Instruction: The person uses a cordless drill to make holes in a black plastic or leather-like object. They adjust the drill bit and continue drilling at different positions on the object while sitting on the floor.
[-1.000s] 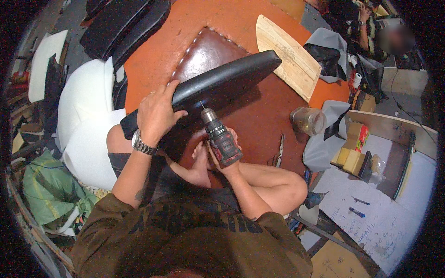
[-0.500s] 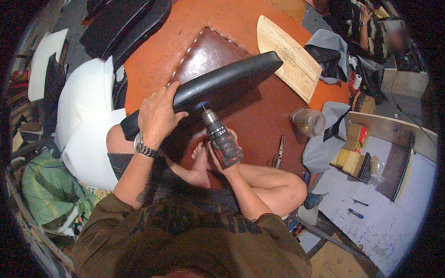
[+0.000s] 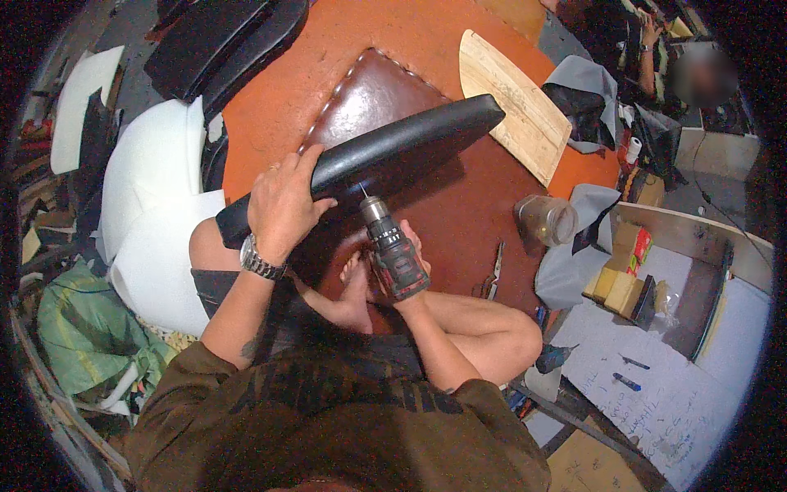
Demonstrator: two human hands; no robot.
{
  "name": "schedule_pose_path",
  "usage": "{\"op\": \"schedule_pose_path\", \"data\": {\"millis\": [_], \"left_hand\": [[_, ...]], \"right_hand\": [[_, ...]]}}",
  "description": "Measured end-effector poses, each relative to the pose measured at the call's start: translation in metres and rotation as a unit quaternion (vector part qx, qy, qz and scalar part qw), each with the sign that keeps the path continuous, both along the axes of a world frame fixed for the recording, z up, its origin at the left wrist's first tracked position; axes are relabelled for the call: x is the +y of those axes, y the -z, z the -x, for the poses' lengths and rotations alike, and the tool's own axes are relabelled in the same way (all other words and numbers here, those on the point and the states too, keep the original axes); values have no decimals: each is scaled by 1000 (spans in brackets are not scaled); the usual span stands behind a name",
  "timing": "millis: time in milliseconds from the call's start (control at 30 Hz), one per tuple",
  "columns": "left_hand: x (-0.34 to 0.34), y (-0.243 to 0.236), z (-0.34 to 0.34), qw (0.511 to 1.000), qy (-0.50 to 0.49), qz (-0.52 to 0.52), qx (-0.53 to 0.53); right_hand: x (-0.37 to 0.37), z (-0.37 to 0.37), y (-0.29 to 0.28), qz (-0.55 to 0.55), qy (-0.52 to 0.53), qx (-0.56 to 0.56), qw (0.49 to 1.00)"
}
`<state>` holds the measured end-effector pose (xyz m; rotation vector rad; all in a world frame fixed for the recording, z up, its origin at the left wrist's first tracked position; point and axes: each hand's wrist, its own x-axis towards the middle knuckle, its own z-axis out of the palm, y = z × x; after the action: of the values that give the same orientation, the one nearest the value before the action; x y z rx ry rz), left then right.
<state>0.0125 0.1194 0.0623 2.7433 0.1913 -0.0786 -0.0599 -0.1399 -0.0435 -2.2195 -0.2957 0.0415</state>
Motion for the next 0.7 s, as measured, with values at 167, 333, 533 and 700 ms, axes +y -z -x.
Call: {"op": "schedule_pose_path", "data": {"millis": [167, 333, 533, 700], "left_hand": [[-38, -7, 28, 934, -98, 279, -199], [-91, 29, 38, 598, -201, 754, 182], [-101, 76, 6, 433, -258, 811, 297], [-111, 77, 7, 403, -267, 838, 253]], "right_hand": [[-10, -8, -17, 141, -121, -23, 982], [-16, -10, -11, 57, -88, 15, 994], [-23, -7, 0, 7, -89, 9, 996], [-22, -9, -1, -27, -88, 49, 995]]}}
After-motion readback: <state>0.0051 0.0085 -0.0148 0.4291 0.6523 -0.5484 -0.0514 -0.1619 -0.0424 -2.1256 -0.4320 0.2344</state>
